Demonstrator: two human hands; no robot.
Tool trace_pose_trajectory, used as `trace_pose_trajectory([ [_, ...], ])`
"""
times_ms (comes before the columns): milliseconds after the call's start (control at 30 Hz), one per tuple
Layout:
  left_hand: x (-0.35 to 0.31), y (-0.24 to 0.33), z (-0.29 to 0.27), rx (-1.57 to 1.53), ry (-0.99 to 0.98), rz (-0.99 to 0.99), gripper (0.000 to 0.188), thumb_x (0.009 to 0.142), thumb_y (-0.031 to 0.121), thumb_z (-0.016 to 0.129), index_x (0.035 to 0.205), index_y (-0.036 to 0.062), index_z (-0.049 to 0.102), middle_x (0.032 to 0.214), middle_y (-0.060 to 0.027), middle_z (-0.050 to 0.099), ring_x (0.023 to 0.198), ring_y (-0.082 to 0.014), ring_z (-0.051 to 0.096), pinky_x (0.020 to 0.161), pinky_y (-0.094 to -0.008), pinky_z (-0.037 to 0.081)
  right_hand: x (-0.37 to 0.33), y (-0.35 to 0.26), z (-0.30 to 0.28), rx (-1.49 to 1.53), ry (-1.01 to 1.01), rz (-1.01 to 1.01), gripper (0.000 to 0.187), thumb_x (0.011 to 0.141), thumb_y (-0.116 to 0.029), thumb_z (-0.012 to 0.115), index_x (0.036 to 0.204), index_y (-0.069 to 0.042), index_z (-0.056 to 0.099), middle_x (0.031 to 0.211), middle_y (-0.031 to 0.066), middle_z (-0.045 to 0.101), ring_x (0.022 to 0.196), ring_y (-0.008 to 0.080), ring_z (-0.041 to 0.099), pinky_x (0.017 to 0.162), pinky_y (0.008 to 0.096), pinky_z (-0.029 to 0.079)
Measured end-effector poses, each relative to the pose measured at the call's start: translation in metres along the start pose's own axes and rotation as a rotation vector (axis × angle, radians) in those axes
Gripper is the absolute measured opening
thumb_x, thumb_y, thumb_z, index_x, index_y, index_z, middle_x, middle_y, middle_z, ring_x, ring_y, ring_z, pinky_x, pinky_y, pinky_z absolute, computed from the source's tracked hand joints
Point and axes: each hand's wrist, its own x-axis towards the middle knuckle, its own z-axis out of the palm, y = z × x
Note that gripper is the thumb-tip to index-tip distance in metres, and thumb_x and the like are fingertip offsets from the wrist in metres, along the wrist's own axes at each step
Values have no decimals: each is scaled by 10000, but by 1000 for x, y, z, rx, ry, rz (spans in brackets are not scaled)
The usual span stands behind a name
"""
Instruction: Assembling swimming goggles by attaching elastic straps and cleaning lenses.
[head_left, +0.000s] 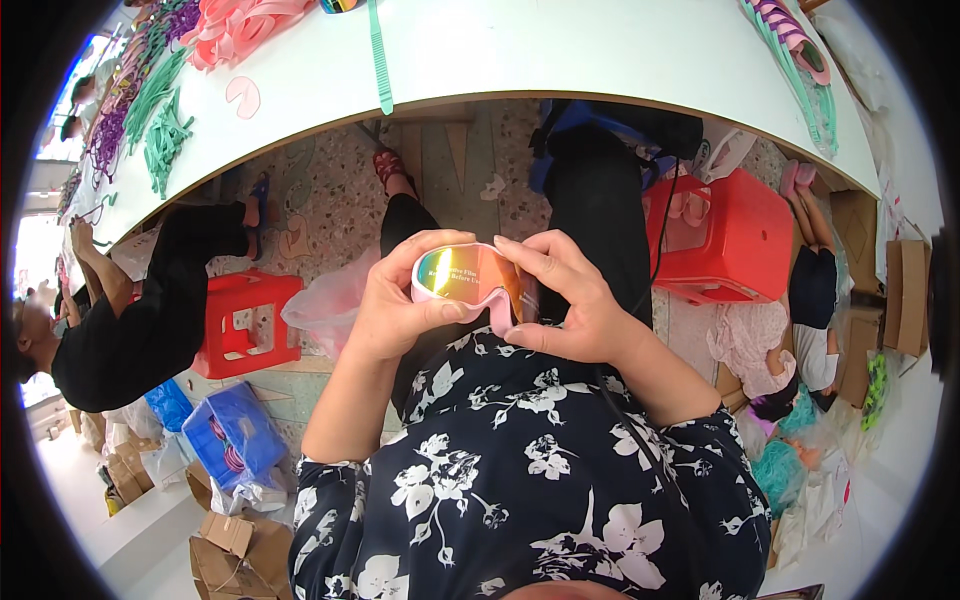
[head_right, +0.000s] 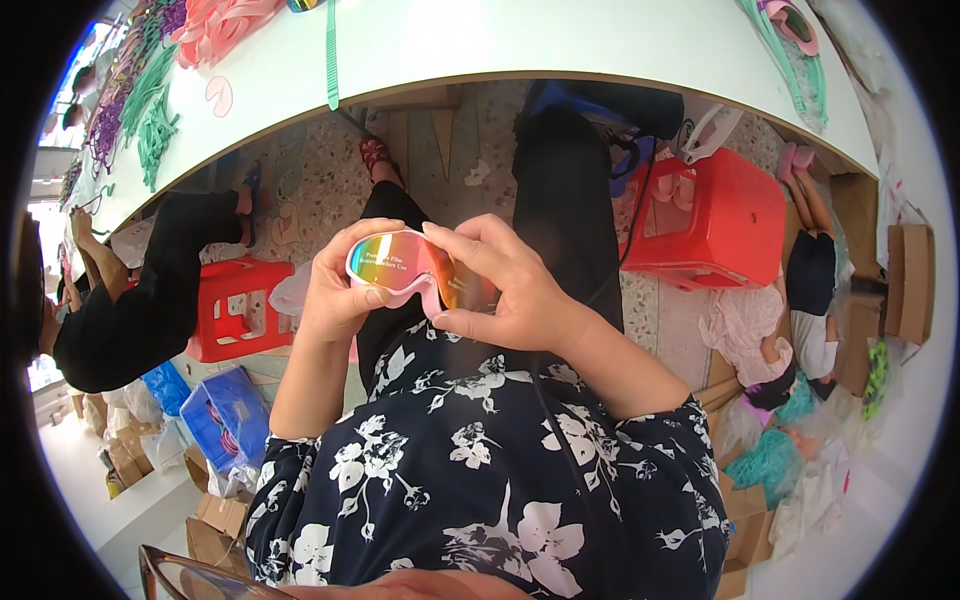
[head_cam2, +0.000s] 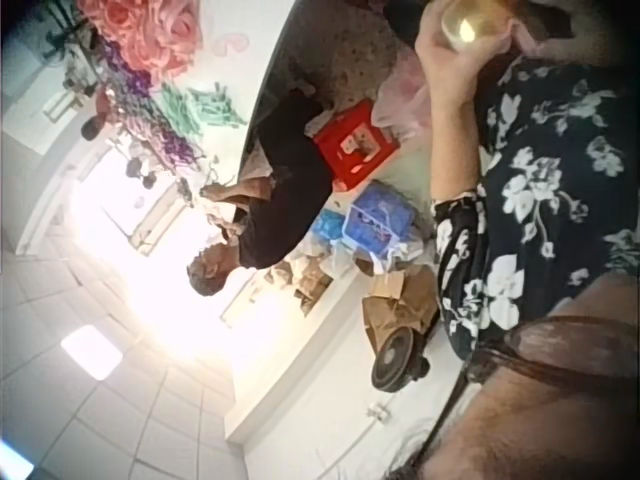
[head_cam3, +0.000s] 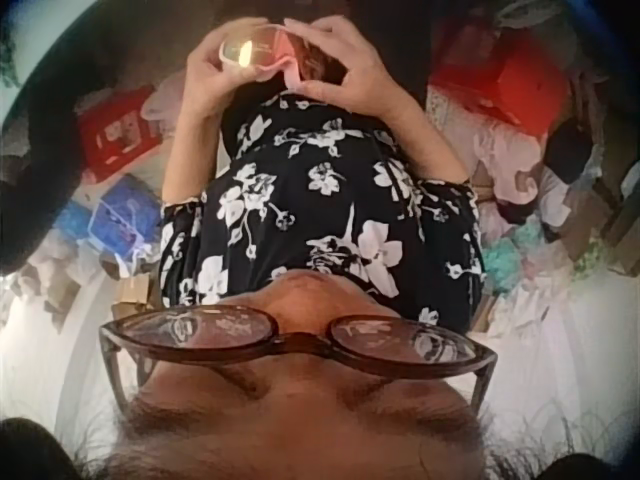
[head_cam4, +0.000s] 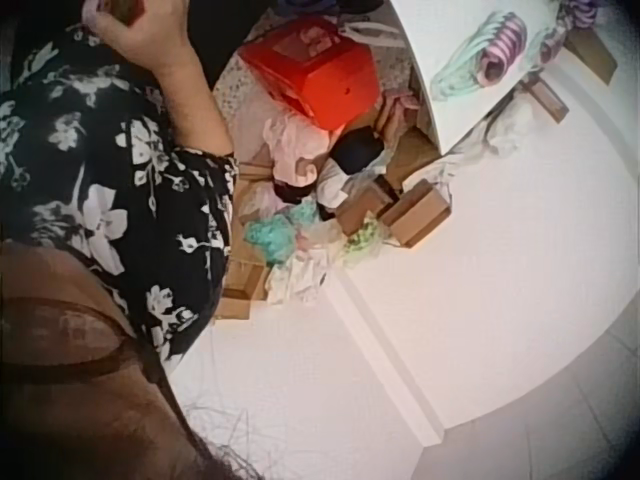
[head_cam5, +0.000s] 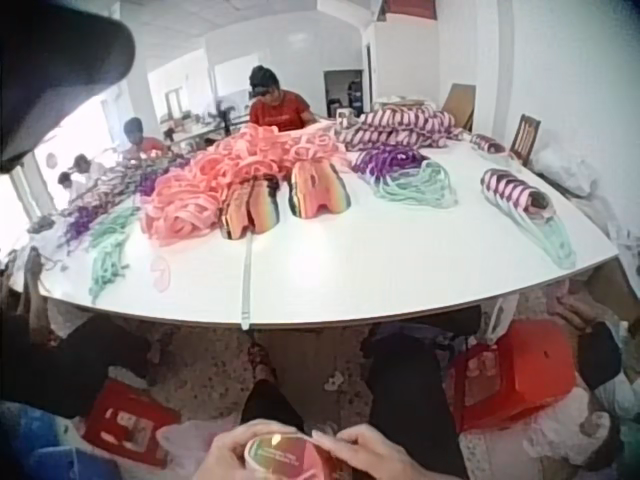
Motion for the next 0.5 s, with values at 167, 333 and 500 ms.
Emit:
trace_pose_trajectory([
  [167,-3,-6,-4,66,-6,24,666,672,119,881,1274,3,624,1207,-66,600,1102,-153,599,964,-306,473,1,0,1,-40,-34,2,713,773,-222,820,1411,-65,542,1081,121,555,940,242,581,784,317,502],
  [333,-3,-5,-6,6,-17,28,658,677,131,883,1271,8,626,1220,-65,605,1106,-156,596,967,-310,468,1,6,1,-113,35,-134,667,725,-217,858,1328,-57,621,1061,118,594,909,243,612,753,320,524],
  [500,3,12,-14,278,-115,96,672,655,205,911,1238,9,641,1215,-89,624,1113,-196,601,974,-343,464,2,6,4,-125,73,-176,673,682,-223,886,1284,-40,648,1061,121,623,909,258,624,771,340,527],
])
